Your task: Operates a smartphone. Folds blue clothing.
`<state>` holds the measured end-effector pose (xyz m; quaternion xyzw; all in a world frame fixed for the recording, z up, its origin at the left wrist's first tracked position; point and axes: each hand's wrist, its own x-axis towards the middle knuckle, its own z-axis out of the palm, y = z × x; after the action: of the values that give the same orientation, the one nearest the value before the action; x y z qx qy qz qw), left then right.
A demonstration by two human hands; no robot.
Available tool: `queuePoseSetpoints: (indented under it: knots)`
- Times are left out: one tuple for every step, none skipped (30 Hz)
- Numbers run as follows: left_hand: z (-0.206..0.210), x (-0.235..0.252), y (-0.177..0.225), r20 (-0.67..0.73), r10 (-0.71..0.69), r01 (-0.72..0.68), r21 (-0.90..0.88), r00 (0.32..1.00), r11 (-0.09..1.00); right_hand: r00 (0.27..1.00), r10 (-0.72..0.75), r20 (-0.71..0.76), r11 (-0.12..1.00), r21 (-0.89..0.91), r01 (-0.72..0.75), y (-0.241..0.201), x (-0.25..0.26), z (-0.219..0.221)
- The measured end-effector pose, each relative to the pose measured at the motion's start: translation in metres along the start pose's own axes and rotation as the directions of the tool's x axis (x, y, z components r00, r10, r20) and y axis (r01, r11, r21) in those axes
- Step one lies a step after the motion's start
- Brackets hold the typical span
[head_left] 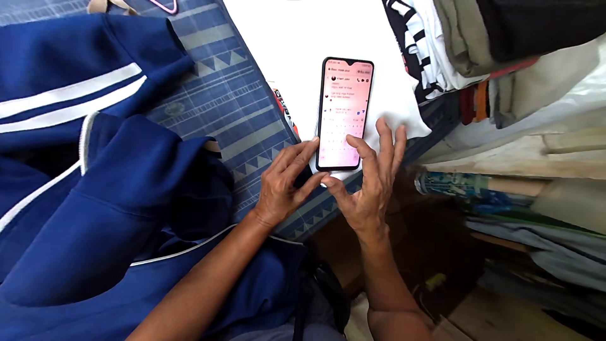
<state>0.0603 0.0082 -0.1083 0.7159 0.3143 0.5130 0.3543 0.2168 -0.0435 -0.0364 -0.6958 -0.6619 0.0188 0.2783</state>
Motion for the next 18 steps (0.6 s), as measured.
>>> queuePoseSetpoints:
  knots:
    - [-0.0002,-0.0001,-0.0001,0.002,-0.002,0.002,-0.003,1.000,1.000,1.000,-0.007,-0.004,1.000,0.006,0.007,-0.0014,0.0011,0.0011]
    - [-0.0002,-0.0006,-0.0003,0.003,-0.002,0.002,-0.003,1.000,1.000,1.000,-0.015,-0.003,1.000,0.007,0.015,-0.0031,0.0022,0.0020]
    - [-0.0002,-0.0008,-0.0006,0.002,0.000,0.000,-0.003,1.000,1.000,1.000,-0.021,0.005,1.000,0.004,0.021,-0.0046,0.0034,0.0030]
    - [-0.0003,-0.0008,-0.0008,0.000,0.001,-0.001,-0.004,1.000,1.000,0.999,-0.030,0.012,1.000,-0.001,0.030,-0.0054,0.0048,0.0040]
    - [-0.0003,-0.0008,-0.0009,0.000,0.001,-0.001,-0.005,1.000,1.000,0.999,-0.035,0.018,0.999,-0.002,0.035,-0.0061,0.0060,0.0047]
    - [-0.0001,-0.0009,-0.0011,-0.002,0.000,0.000,-0.008,1.000,1.000,0.999,-0.036,0.025,0.999,-0.004,0.036,-0.0065,0.0070,0.0051]
    - [0.0000,-0.0010,-0.0013,-0.001,-0.001,0.001,-0.008,1.000,1.000,0.999,-0.037,0.030,0.999,-0.007,0.037,-0.0067,0.0078,0.0055]
    - [-0.0001,-0.0010,-0.0014,0.000,0.000,0.000,-0.008,1.000,1.000,0.999,-0.040,0.033,0.999,-0.008,0.040,-0.0068,0.0082,0.0058]
    - [-0.0002,-0.0010,-0.0014,0.002,0.000,0.000,-0.005,1.000,1.000,0.998,-0.044,0.034,0.999,-0.009,0.044,-0.0067,0.0083,0.0064]
    - [-0.0001,-0.0009,-0.0014,0.001,0.002,-0.002,-0.001,1.000,1.000,0.998,-0.046,0.036,0.999,-0.010,0.046,-0.0065,0.0083,0.0072]
    - [0.0003,-0.0008,-0.0016,-0.002,0.005,-0.005,0.004,1.000,1.000,0.998,-0.045,0.042,0.999,-0.012,0.046,-0.0061,0.0081,0.0079]
    - [0.0008,-0.0008,-0.0019,-0.006,0.008,-0.008,0.006,1.000,1.000,0.998,-0.043,0.047,0.999,-0.011,0.043,-0.0058,0.0078,0.0085]
    - [0.0009,-0.0009,-0.0020,-0.007,0.007,-0.007,0.005,1.000,1.000,0.998,-0.039,0.048,0.999,-0.007,0.039,-0.0058,0.0076,0.0084]
    - [0.0007,-0.0009,-0.0020,-0.006,0.005,-0.005,0.003,1.000,1.000,0.998,-0.036,0.045,0.999,-0.002,0.036,-0.0062,0.0072,0.0075]
    - [0.0005,-0.0008,-0.0018,-0.006,0.004,-0.004,0.002,1.000,1.000,0.999,-0.031,0.040,1.000,0.001,0.031,-0.0068,0.0065,0.0060]
    - [0.0004,-0.0008,-0.0016,-0.005,0.004,-0.004,0.001,1.000,1.000,0.999,-0.031,0.030,1.000,0.001,0.031,-0.0071,0.0056,0.0045]
    - [0.0004,-0.0008,-0.0016,-0.003,0.005,-0.005,-0.002,1.000,1.000,0.999,-0.034,0.017,0.999,0.005,0.033,-0.0066,0.0045,0.0031]
    - [0.0005,-0.0008,-0.0015,-0.003,0.006,-0.006,-0.005,1.000,1.000,0.999,-0.032,0.005,0.999,0.010,0.032,-0.0057,0.0031,0.0018]
